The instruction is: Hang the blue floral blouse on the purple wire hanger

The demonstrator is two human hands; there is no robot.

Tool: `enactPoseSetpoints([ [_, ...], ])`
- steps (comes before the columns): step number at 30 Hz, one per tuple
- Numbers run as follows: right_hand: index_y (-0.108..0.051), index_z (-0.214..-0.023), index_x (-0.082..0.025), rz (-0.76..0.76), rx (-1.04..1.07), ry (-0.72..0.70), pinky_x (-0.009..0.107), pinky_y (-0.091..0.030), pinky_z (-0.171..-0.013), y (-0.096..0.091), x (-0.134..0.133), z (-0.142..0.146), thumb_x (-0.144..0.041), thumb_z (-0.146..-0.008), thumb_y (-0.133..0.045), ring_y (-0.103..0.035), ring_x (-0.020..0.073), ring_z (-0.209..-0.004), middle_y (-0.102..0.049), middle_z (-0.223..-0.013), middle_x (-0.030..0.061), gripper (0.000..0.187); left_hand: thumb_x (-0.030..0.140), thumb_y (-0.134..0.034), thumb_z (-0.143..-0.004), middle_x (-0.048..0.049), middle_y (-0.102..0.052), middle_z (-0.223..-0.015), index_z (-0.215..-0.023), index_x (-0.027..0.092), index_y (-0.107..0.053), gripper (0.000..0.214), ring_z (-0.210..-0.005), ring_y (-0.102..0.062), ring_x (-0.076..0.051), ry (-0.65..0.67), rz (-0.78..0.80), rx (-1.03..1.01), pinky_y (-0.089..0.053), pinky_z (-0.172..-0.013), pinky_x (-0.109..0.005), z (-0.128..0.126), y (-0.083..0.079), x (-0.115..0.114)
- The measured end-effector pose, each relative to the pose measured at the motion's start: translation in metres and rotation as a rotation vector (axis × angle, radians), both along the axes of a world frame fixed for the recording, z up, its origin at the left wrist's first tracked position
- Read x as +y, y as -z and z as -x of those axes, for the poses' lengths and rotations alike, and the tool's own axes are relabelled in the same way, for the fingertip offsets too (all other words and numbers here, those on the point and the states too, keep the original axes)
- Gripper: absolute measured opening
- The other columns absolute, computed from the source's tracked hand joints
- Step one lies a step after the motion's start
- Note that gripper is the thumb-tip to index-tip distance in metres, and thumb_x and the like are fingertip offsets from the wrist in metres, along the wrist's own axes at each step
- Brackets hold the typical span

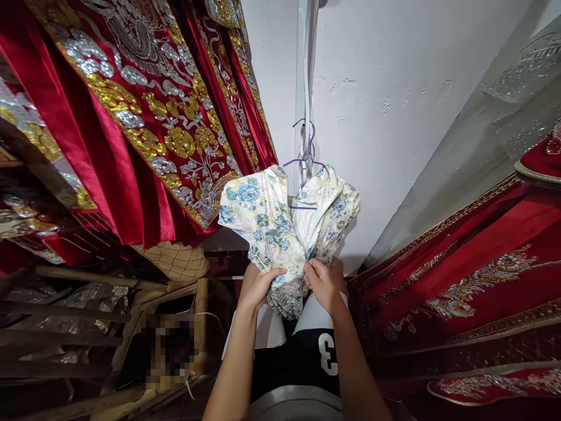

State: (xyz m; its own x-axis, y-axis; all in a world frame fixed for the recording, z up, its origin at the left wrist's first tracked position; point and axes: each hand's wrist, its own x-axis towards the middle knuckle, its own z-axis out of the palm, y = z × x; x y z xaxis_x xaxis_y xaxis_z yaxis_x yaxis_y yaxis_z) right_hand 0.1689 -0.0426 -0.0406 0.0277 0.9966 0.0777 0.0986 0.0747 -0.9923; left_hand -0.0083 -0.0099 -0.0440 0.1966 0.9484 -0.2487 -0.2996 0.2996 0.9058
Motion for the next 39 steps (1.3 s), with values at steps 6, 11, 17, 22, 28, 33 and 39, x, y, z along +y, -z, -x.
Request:
enactPoseSetpoints([
  [6,-0.049,-0.059,-0.023,0.037,0.116,-0.096,0.026,-0.036,-0.051,-0.008,-0.006,-0.005,-0.041,-0.087,-0.055,-0.045,0.0124,-0.048,-0.049,-0.047,-0.0028,0.034,0.024,-0.079,-0.068,-0.0121,-0.069,-0.114,-0.111,0.017,-0.066,0.045,-0.117,-0.063,-0.033,-0.606,-0.345,0.256,-0.049,-0.103,-0.047,0.002,0.017,0.009],
  [11,-0.060,-0.061,-0.021,0.066,0.186,-0.041,0.026,-0.035,-0.048,-0.008,-0.005,0.002,-0.042,-0.079,-0.061,-0.045,0.0116,-0.043,-0.053,-0.044,-0.0022,0.028,0.017,-0.069,-0.080,-0.0128,-0.058,-0.121,-0.123,0.020,-0.057,0.044,-0.119,-0.057,-0.028,-0.912,-1.056,0.685,-0.046,-0.104,-0.045,-0.020,0.028,-0.004],
  [17,-0.065,-0.063,-0.019,0.079,0.175,-0.115,0.024,-0.037,-0.049,-0.009,-0.001,0.004,-0.040,-0.079,-0.062,-0.047,0.0108,-0.044,-0.058,-0.046,-0.0013,0.027,0.016,-0.058,-0.086,-0.0109,-0.062,-0.113,-0.125,0.019,-0.055,0.039,-0.101,-0.064,-0.023,-0.472,-1.048,0.611,-0.053,-0.087,-0.035,-0.057,0.036,-0.022],
  [22,-0.066,-0.063,-0.020,0.100,0.190,-0.040,0.024,-0.036,-0.046,-0.020,0.006,-0.006,-0.036,-0.078,-0.061,-0.047,0.0115,-0.042,-0.060,-0.046,-0.0007,0.022,0.017,-0.053,-0.091,-0.0007,-0.057,-0.075,-0.080,0.020,-0.056,0.011,-0.070,-0.057,-0.016,-0.275,-0.938,0.593,-0.045,-0.066,-0.025,-0.063,0.032,-0.022],
  [28,-0.060,-0.058,-0.019,0.061,0.345,0.212,0.021,-0.023,-0.037,-0.086,0.060,-0.034,-0.035,-0.072,-0.068,-0.036,0.0072,-0.036,-0.050,-0.041,-0.0038,0.023,0.011,-0.044,-0.092,-0.0029,-0.059,-0.081,-0.084,0.021,-0.051,0.015,-0.075,-0.057,-0.017,-0.008,-0.926,0.793,-0.042,-0.068,-0.026,-0.069,0.030,-0.033],
  [33,-0.060,-0.064,-0.016,-0.107,0.410,0.192,0.016,-0.022,-0.036,-0.157,0.104,-0.046,-0.027,-0.078,-0.067,-0.038,0.0034,-0.037,-0.052,-0.046,-0.0047,0.018,0.009,-0.042,-0.089,-0.0039,-0.060,-0.082,-0.085,0.022,-0.052,0.017,-0.074,-0.057,-0.019,0.134,-0.929,0.967,-0.040,-0.066,-0.028,-0.059,0.029,-0.025],
  [39,-0.062,-0.067,-0.017,-0.280,0.122,0.047,0.018,-0.031,-0.041,-0.161,0.095,-0.021,-0.028,-0.086,-0.059,-0.045,0.0061,-0.040,-0.058,-0.048,-0.0028,0.022,0.017,-0.055,-0.089,-0.0059,-0.066,-0.092,-0.100,0.020,-0.062,0.014,-0.084,-0.063,-0.021,0.184,-1.001,0.826,-0.047,-0.076,-0.031,-0.030,-0.033,0.021],
])
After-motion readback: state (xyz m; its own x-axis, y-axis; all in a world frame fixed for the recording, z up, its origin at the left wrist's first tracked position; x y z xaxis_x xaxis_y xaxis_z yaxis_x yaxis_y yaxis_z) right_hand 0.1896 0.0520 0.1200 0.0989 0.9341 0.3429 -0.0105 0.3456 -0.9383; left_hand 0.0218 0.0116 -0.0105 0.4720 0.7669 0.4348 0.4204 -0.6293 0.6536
